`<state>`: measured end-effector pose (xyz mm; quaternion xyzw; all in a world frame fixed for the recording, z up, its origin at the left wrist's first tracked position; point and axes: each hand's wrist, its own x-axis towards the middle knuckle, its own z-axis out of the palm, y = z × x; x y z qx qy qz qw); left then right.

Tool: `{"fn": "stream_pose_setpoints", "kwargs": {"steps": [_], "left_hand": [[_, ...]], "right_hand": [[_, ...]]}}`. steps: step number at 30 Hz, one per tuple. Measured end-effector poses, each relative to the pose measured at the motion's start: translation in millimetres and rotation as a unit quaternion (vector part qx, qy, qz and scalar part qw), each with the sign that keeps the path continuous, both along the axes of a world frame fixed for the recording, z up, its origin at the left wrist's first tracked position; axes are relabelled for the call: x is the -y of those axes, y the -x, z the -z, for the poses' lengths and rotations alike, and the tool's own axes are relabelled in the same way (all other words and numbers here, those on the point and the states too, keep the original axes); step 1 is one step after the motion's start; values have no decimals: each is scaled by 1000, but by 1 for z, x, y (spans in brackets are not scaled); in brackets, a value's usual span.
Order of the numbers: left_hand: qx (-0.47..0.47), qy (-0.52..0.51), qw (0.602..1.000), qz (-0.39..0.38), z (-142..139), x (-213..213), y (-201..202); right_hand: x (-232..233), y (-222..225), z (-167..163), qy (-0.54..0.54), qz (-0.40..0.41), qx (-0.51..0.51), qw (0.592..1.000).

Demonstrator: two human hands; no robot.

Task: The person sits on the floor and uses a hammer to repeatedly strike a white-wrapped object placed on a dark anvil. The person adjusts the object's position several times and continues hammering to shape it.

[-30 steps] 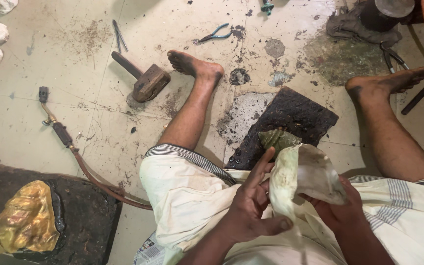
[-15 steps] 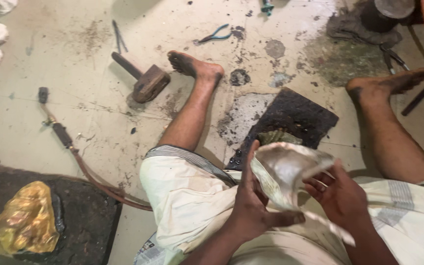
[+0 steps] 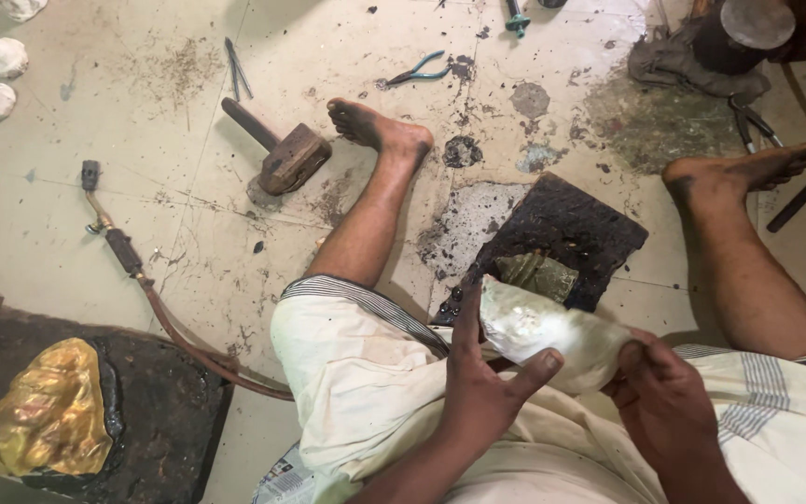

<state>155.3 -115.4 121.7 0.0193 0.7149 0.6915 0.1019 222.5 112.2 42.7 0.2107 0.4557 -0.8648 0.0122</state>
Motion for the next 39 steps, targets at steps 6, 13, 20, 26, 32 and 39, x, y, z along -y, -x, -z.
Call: {"fn": "stream_pose_setpoints", "kwargs": {"steps": [6, 13, 20, 26, 32, 39], "left_hand": [[130, -107, 985, 27, 6, 6, -15], [245, -404, 881, -21, 29, 19, -5], [356, -538, 745, 171, 31, 7, -13], [282, -502, 815, 70, 41, 7, -10], [268, -517, 813, 24, 47, 10, -4], [231, -522, 821, 29, 52, 7, -3]], "right_hand": [[-9, 18, -5, 2, -3, 6, 1000], [-22, 38, 2, 150, -29, -90, 984], [-25, 65, -8, 112, -208, -216, 947], [10, 84, -43, -132, -130, -36, 982], [23, 66, -47, -173, -107, 61, 977], [4, 33, -21, -106, -87, 0, 991]]}}
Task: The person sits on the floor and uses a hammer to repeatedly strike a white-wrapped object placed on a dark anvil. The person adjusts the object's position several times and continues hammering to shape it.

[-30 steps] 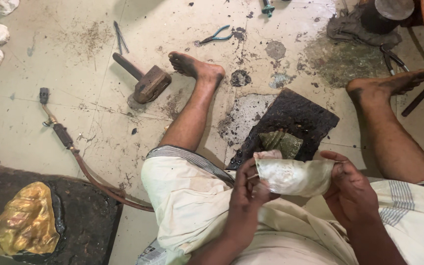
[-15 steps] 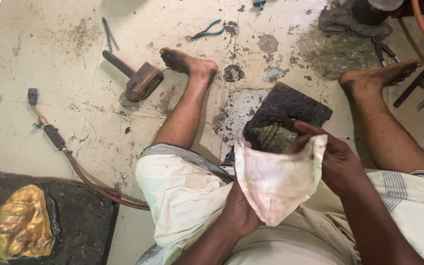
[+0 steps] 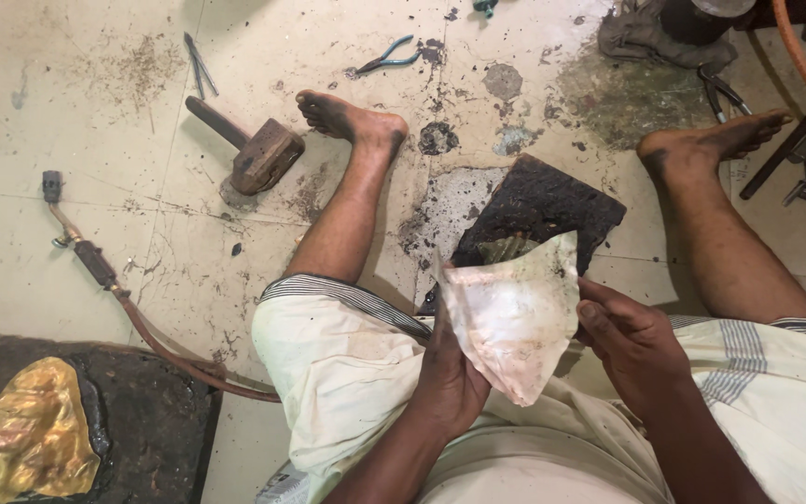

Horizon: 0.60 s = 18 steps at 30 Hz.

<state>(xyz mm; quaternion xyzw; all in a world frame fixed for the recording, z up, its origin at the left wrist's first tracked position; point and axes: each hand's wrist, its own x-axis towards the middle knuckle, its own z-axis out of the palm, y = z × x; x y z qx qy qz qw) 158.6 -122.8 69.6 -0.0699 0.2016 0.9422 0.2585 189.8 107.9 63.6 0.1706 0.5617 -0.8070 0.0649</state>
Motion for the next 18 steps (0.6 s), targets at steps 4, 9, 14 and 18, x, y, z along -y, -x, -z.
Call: {"fn": "stream_pose_setpoints", "kwargs": {"steps": [4, 9, 14, 18], "left_hand": [[11, 24, 999, 31, 13, -2, -7], [-8, 60, 996, 64, 20, 0, -12], [-89, 46, 993, 63, 4, 5, -12], [-121, 34, 991, 53, -7, 8, -11]], "right_hand": [[-4, -3, 2, 10, 51, 10, 999], [-6, -3, -1, 23, 68, 15, 997], [-6, -6, 2, 25, 73, 15, 997], [-1, -7, -1, 19, 69, -8, 997]]}}
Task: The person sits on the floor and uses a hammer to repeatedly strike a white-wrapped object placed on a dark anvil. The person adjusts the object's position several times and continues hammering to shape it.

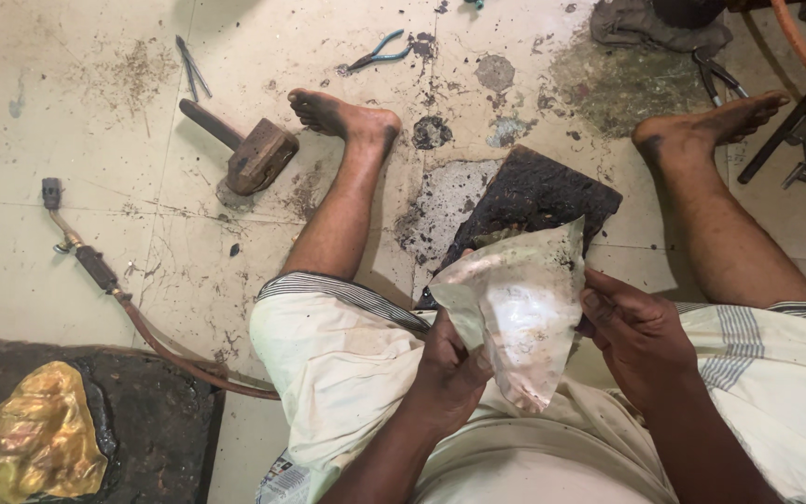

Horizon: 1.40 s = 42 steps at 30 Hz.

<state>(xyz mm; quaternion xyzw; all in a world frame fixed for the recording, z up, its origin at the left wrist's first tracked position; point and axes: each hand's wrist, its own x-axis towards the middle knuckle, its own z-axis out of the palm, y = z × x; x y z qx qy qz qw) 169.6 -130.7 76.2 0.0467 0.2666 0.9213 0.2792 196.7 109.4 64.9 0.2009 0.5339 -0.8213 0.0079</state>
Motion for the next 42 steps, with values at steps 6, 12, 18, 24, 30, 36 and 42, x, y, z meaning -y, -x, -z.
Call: {"fn": "stream_pose_setpoints", "kwargs": {"steps": [6, 12, 18, 24, 30, 36, 42], "left_hand": [[53, 2, 998, -20, 11, 3, 0], [74, -52, 996, -21, 15, 7, 1], [133, -113, 985, 15, 2, 3, 17], [167, -142, 976, 12, -1, -9, 27], [153, -118, 981, 16, 2, -11, 29], [106, -70, 992, 11, -2, -10, 30], [66, -57, 996, 8, -10, -7, 34]], "right_hand": [[11, 3, -24, -10, -46, -6, 999], [17, 4, -40, -48, -61, -11, 997], [16, -3, -49, -152, -64, -12, 986], [20, -5, -56, -169, -49, -68, 982], [18, -1, -56, -145, -49, -91, 984], [18, -1, -59, -139, -28, -53, 988], [19, 4, -70, -150, -34, -23, 988]]}}
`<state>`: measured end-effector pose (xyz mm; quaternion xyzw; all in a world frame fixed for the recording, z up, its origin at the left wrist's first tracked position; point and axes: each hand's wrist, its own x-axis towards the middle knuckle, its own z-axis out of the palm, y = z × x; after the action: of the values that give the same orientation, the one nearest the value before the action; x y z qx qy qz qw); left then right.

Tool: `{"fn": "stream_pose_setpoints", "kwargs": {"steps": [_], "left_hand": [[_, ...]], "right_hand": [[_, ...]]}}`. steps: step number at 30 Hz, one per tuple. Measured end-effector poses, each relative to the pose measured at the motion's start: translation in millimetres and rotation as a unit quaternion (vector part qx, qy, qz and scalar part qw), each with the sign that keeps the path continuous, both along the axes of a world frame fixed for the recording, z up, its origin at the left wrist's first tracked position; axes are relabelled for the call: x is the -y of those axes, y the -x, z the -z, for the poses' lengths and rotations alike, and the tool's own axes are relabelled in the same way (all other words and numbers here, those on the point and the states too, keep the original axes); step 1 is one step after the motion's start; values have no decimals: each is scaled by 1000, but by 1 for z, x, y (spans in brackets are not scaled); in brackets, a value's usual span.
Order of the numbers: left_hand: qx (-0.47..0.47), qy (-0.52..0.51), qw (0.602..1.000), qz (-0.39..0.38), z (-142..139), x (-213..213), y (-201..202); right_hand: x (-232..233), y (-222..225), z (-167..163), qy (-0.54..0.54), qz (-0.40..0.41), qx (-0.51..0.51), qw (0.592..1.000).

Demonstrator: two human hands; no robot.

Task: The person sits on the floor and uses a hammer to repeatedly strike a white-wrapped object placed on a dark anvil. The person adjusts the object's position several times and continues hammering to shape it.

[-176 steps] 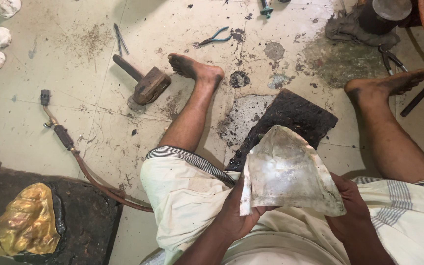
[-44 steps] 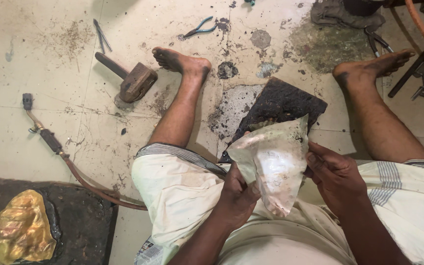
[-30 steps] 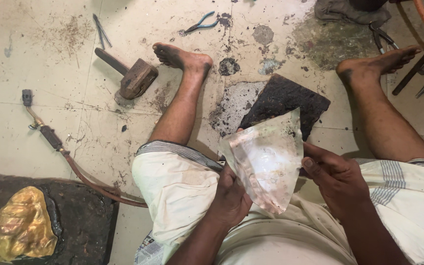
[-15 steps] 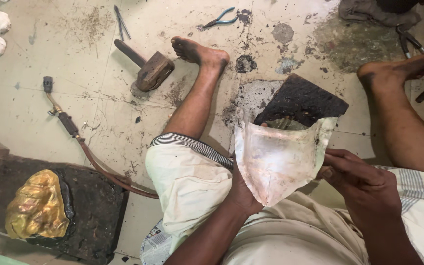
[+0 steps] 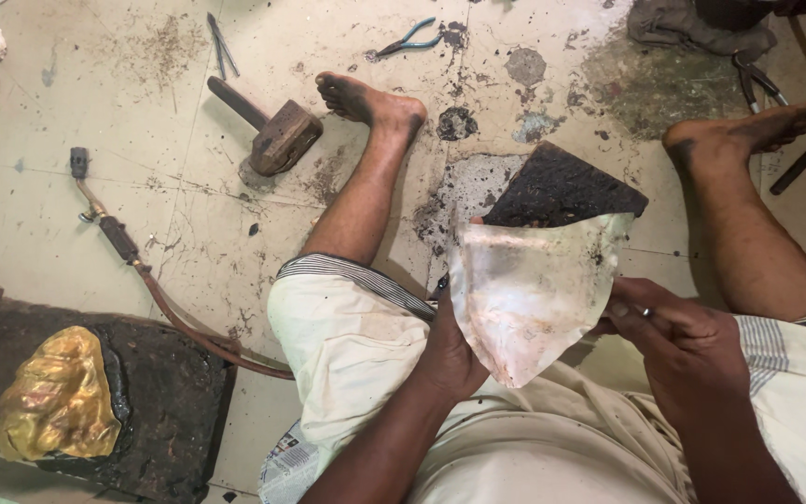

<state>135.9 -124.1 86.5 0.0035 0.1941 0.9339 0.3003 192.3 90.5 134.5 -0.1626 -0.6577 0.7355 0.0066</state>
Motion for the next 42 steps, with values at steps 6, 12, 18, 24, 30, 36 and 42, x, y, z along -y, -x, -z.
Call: {"fn": "stream_pose_setpoints", "kwargs": {"steps": [6, 12, 18, 24, 30, 36, 42], "left_hand": [[134, -18, 988, 79, 4, -2, 7], [152, -35, 984, 86, 13, -10, 2], [127, -15, 989, 72, 15, -10, 2], [107, -20, 994, 9, 10, -6, -1], [95, -44, 995, 3, 10, 0, 3], [115, -35, 992, 27, 12, 1, 9], [111, -34, 991, 67, 14, 2, 11]], "right_hand": [[-3, -1, -9, -44, 33, -10, 998], [-4, -5, -13, -99, 38, -11, 994], [-2, -5, -13, -104, 26, 16, 994], [13, -11, -6, -100, -33, 63, 992], [23, -15, 5, -46, -61, 28, 997], [15, -13, 3, -143, -41, 54, 987], [13, -8, -10, -128, 5, -2, 992]]}}
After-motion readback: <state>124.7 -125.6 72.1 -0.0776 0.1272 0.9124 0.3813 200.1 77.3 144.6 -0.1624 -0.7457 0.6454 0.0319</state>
